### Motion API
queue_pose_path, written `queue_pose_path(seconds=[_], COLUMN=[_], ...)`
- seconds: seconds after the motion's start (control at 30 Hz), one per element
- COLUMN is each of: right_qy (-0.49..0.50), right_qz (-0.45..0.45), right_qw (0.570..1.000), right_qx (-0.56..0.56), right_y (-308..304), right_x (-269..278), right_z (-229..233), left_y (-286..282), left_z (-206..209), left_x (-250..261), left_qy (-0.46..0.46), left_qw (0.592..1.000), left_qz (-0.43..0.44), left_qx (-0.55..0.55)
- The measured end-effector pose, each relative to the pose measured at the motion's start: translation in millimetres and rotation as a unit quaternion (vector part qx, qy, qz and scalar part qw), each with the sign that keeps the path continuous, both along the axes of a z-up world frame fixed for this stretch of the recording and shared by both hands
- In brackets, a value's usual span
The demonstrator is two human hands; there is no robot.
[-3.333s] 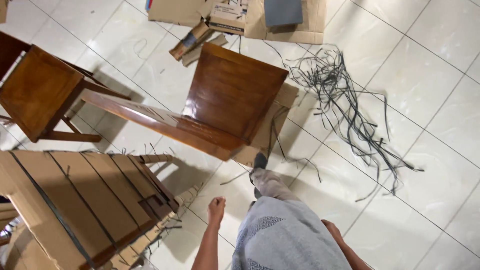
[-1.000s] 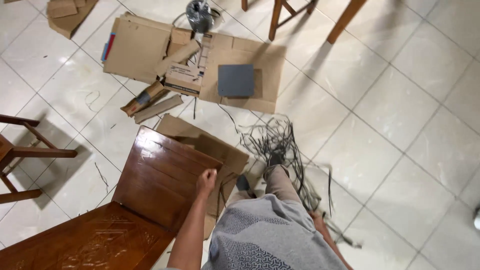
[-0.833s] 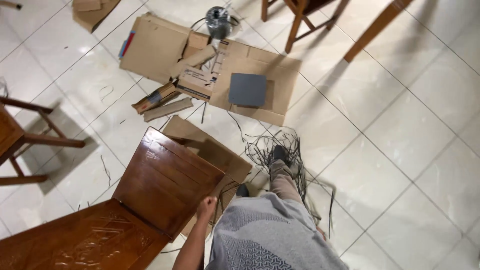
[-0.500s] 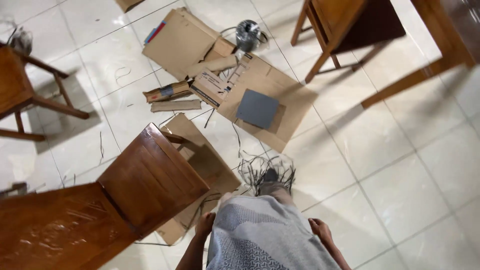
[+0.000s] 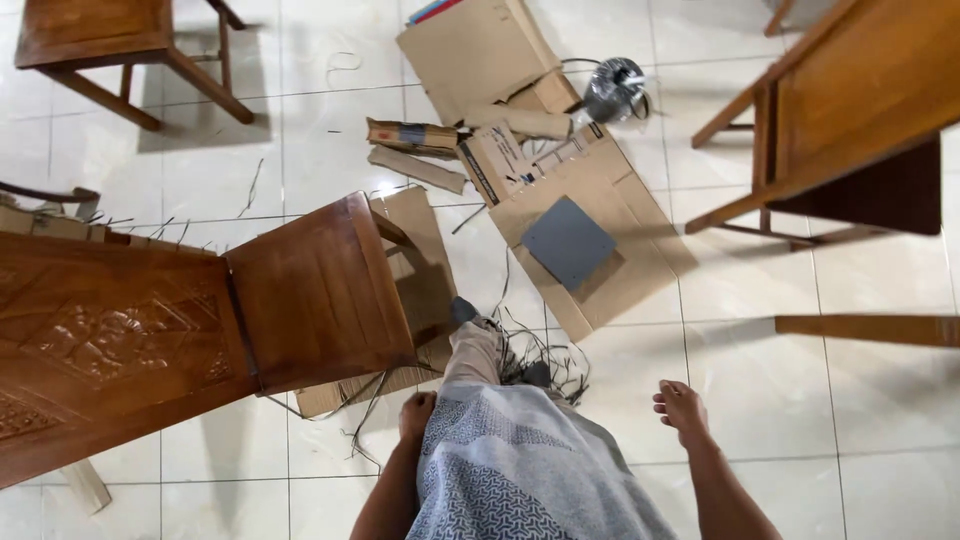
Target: Wrapping wooden chair legs with cardboard and securing them with plastic straps.
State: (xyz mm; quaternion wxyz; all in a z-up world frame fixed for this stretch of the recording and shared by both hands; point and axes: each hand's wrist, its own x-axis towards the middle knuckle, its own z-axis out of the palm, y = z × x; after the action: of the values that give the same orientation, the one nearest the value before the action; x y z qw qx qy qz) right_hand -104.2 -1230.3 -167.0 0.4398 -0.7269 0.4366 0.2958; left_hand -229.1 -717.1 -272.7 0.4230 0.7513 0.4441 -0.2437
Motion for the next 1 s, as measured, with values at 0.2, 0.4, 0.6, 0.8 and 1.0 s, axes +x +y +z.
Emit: queue_pose_path(seconds=[0.2,0.4,0.6,0.8,1.0], right_qy=[-0.005,-0.136,-0.047,-0.03,0.01], right_qz=[-0.02,0.293,0.152,0.222,0.507], right_qw=[0.991,0.946,0.987,0.975,0.86], right_qx=[0.132,0.039,0.026,-0.001,-0.062], right_y=[80,108,151,192,173], right_x=[30,42,144,206,260], right_z=[-67,-176,-126,-90,-191], left_y=[11,55,112,141,110], left_z=[-15,32,27,16,-4], left_x=[40,126,187,173,98], left_qy=[0.026,-0.032,-0.099,-0.081,-0.036], left_qw=[0.996,0.996,0.992,0.981,0.972], left_qz=[0.073,0.052,0.062,0.178,0.232], left_qx=[-0.033,-0.058,-0.04,-0.007,0.022])
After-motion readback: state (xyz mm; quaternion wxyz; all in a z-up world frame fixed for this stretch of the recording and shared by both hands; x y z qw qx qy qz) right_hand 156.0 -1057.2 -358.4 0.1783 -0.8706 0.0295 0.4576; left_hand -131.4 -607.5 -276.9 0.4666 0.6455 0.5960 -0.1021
